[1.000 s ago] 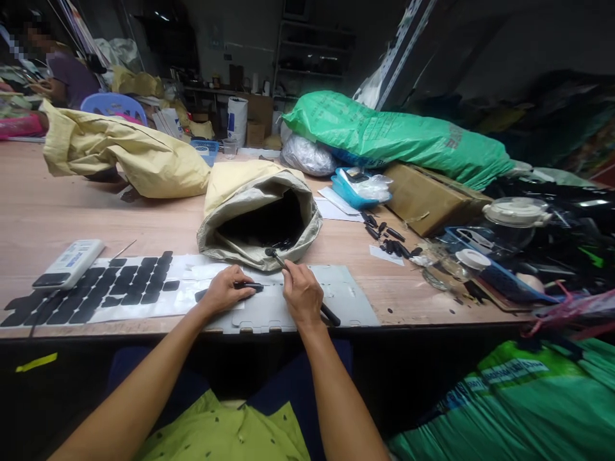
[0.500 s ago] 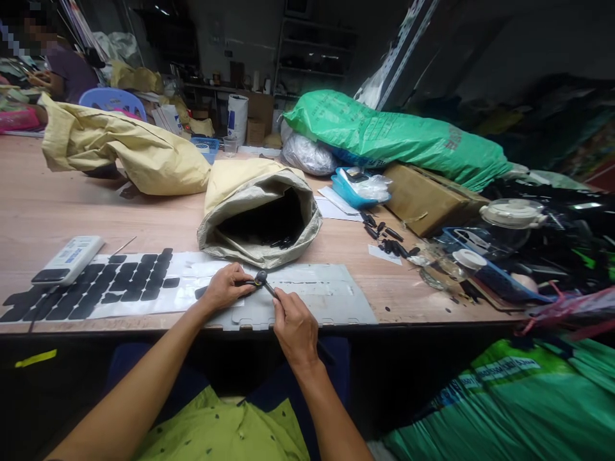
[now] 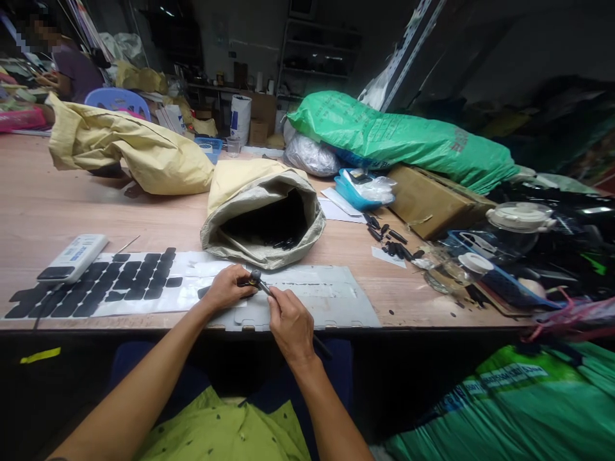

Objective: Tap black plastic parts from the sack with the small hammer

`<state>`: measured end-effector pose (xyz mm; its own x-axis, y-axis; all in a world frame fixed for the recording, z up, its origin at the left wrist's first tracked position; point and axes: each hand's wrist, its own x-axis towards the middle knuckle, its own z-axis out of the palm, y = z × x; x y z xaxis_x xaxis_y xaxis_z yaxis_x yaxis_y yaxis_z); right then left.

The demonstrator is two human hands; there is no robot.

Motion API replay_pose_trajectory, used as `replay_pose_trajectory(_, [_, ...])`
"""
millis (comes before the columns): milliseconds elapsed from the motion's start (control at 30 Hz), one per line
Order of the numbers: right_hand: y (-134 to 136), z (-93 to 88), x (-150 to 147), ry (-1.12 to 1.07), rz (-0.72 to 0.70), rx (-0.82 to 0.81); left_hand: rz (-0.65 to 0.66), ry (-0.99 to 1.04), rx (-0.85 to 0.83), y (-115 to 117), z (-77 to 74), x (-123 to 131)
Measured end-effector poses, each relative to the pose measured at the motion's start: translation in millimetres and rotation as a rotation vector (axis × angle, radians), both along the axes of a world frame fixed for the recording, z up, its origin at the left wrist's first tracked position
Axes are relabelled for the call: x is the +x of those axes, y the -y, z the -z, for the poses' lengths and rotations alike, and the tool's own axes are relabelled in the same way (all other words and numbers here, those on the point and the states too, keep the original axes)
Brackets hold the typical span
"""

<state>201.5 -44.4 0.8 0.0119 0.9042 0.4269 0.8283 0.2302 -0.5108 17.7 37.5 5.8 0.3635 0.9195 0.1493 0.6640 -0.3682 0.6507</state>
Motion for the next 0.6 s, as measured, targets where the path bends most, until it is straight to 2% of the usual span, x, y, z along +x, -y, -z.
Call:
replay_pose_trajectory(200, [-36.0, -3.4, 23.3, 0.126, 0.117, 0.114, -0.010, 0.009, 0.006, 0.6, 0.4, 0.3])
replay_pose_trajectory(333, [-56.8, 7.3, 35.4, 0.252, 0.160, 0.128, -0.015, 0.004, 0.000, 1.9, -0.9, 0.4])
replay_pose_trajectory(467, [-60.6, 20.2, 37.2, 0.300, 0.134, 0.115, -0.005, 0.002, 0.002, 1.5, -0.6, 0.5])
replay_pose_trajectory(600, [-59.6, 22.3, 36.8, 0.301, 0.122, 0.103, 0.000, 0.036, 0.006, -0.8, -0.1, -0.3])
